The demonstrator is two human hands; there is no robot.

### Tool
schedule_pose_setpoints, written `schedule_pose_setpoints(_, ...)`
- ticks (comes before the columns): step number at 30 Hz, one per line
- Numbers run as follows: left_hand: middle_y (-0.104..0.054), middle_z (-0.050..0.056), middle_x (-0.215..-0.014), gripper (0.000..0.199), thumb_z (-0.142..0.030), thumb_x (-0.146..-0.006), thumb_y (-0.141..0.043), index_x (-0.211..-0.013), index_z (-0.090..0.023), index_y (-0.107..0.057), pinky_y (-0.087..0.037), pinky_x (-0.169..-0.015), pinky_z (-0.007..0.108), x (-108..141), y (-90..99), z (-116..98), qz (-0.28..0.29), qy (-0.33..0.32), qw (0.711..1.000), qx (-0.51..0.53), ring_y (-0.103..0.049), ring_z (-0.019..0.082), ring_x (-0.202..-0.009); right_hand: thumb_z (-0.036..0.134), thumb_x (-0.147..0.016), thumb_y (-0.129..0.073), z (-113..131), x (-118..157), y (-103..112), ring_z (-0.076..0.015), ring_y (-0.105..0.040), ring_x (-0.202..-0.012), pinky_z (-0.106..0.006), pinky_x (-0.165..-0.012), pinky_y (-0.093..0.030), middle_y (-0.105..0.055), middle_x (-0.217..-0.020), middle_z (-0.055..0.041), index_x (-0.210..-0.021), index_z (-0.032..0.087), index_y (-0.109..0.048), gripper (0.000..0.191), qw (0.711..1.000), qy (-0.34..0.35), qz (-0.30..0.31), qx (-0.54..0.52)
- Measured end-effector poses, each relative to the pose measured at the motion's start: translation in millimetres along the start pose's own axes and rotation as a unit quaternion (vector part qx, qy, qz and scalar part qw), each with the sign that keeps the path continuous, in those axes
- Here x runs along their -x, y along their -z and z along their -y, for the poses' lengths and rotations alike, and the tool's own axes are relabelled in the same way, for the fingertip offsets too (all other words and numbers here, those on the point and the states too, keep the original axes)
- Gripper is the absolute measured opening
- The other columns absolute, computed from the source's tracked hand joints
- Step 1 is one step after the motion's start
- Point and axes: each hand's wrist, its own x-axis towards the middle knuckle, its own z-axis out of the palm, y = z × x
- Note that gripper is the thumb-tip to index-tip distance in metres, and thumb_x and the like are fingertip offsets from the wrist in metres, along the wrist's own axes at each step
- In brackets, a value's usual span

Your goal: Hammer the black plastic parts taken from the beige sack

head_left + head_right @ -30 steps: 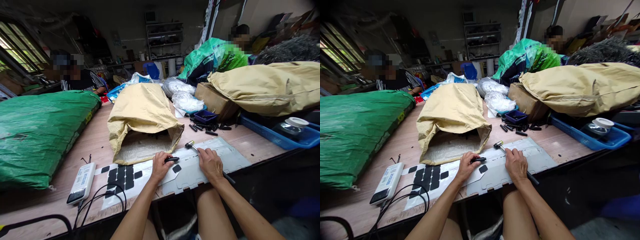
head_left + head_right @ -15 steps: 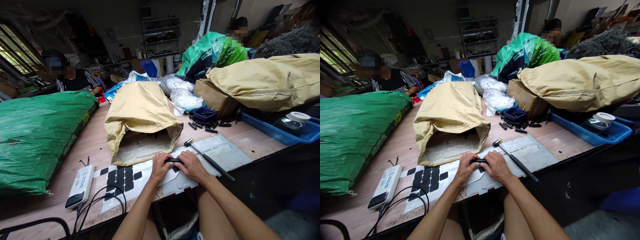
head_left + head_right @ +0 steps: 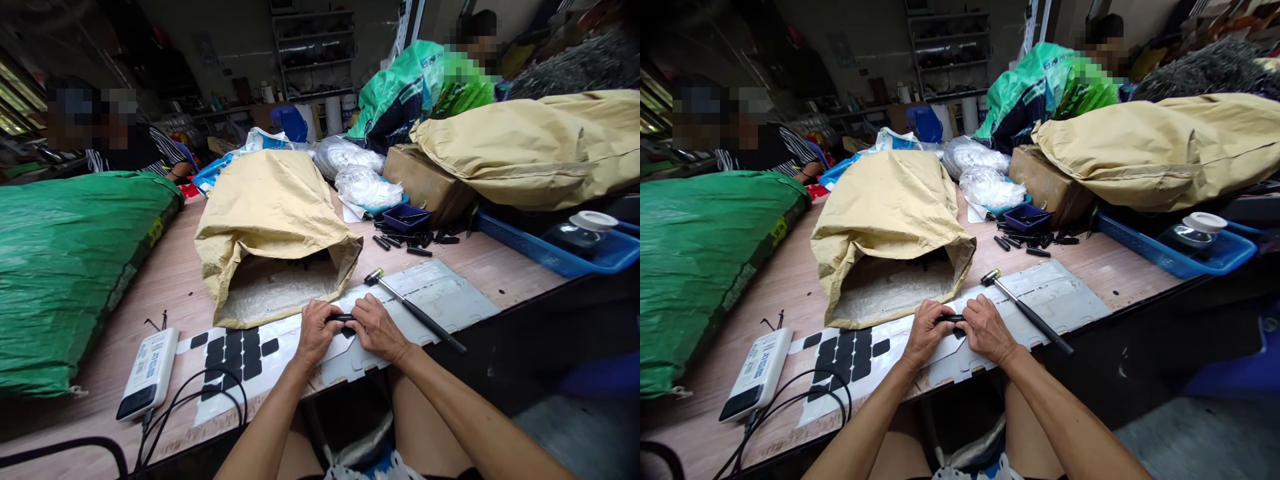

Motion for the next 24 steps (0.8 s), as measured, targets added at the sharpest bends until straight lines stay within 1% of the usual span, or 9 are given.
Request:
schedule_pose_setpoints(3,-0.071,0.000,-0.089,0.012,-0.016,-0.082,-0.073,-0.091,-0.024,-0.072,-0.037,-0.092,0.041,0.5,0.4,-0.6,-0.019,0.002,1.000,0.009,-0.057,0.024,-0.097,0.023,-0.098,-0.053,0.3,-1.4,0.7,-0.0208,-0.044,-0.086,-0.035,-0.079,-0.037,-0.056,-0.087,-0.0060,-0.082,0.020,-0.058,0.018,1.000,-0.018,0.006,-0.013)
schedule_pose_setpoints(7,-0.071,0.000,-0.092,0.013,-0.016,-0.082,-0.073,-0.093,-0.024,-0.070,-0.037,-0.092,0.040,0.3,-0.4,0.6,-0.033,-0.005,0.999,0.010,-0.056,0.024,-0.097,0.025,-0.094,-0.060,0.1,-2.6,2.1,-0.0213,-0.049,-0.090,-0.035,-0.082,-0.040,-0.058,-0.091,-0.0058,-0.093,0.020,-0.063,0.006,0.997,-0.046,0.004,-0.054)
schedule_pose_setpoints(10,-0.071,0.000,-0.094,0.014,-0.015,-0.082,-0.072,-0.093,-0.024,-0.070,-0.037,-0.093,0.041,-0.3,-0.6,0.7,-0.038,-0.005,0.999,0.009,-0.056,0.024,-0.098,0.024,-0.090,-0.065,0.3,-2.8,3.4,-0.0220,-0.051,-0.092,-0.035,-0.083,-0.041,-0.060,-0.093,-0.0060,-0.100,0.020,-0.065,0.011,0.996,-0.054,-0.003,-0.076)
schedule_pose_setpoints(15,-0.072,0.002,-0.096,0.010,-0.021,-0.084,-0.070,-0.093,-0.024,-0.071,-0.039,-0.093,0.041,-1.2,0.8,-1.4,-0.031,0.015,0.999,0.007,-0.056,0.025,-0.100,0.022,-0.085,-0.066,0.1,-3.5,7.1,-0.0218,-0.051,-0.092,-0.035,-0.083,-0.042,-0.060,-0.093,-0.0056,-0.101,0.020,-0.065,0.016,0.993,-0.066,-0.007,-0.099)
schedule_pose_setpoints(18,-0.073,0.003,-0.099,0.016,-0.028,-0.090,-0.064,-0.102,-0.025,-0.073,-0.040,-0.096,0.043,-1.0,1.2,-0.3,-0.021,0.028,0.999,0.016,-0.058,0.026,-0.102,0.020,-0.080,-0.066,-2.4,-3.5,8.6,-0.0212,-0.052,-0.090,-0.035,-0.082,-0.043,-0.059,-0.091,-0.0045,-0.104,0.020,-0.063,0.024,0.988,-0.072,-0.018,-0.137)
schedule_pose_setpoints(20,-0.072,0.004,-0.095,0.022,-0.034,-0.096,-0.056,-0.104,-0.025,-0.074,-0.040,-0.097,0.043,-0.8,1.4,1.5,-0.016,0.038,0.999,0.023,-0.059,0.025,-0.099,0.019,-0.079,-0.065,-3.8,-3.0,8.5,-0.0207,-0.052,-0.088,-0.035,-0.081,-0.044,-0.059,-0.089,-0.0036,-0.105,0.021,-0.063,0.027,0.984,-0.078,-0.036,-0.157)
schedule_pose_setpoints(22,-0.069,0.004,-0.086,0.034,-0.038,-0.101,-0.046,-0.092,-0.023,-0.075,-0.041,-0.095,0.042,-0.7,1.7,3.2,-0.013,0.046,0.998,0.031,-0.059,0.024,-0.094,0.020,-0.080,-0.063,-4.5,-2.1,8.9,-0.0204,-0.052,-0.086,-0.034,-0.081,-0.044,-0.058,-0.086,-0.0030,-0.105,0.021,-0.062,0.026,0.983,-0.079,-0.049,-0.160)
schedule_pose_setpoints(24,-0.065,0.004,-0.080,0.045,-0.042,-0.103,-0.040,-0.075,-0.022,-0.070,-0.042,-0.092,0.040,-1.2,2.4,3.9,-0.011,0.048,0.998,0.039,-0.058,0.023,-0.089,0.021,-0.082,-0.061,-5.9,-1.3,11.8,-0.0207,-0.053,-0.086,-0.035,-0.082,-0.044,-0.059,-0.085,-0.0033,-0.105,0.021,-0.063,0.023,0.987,-0.073,-0.054,-0.136)
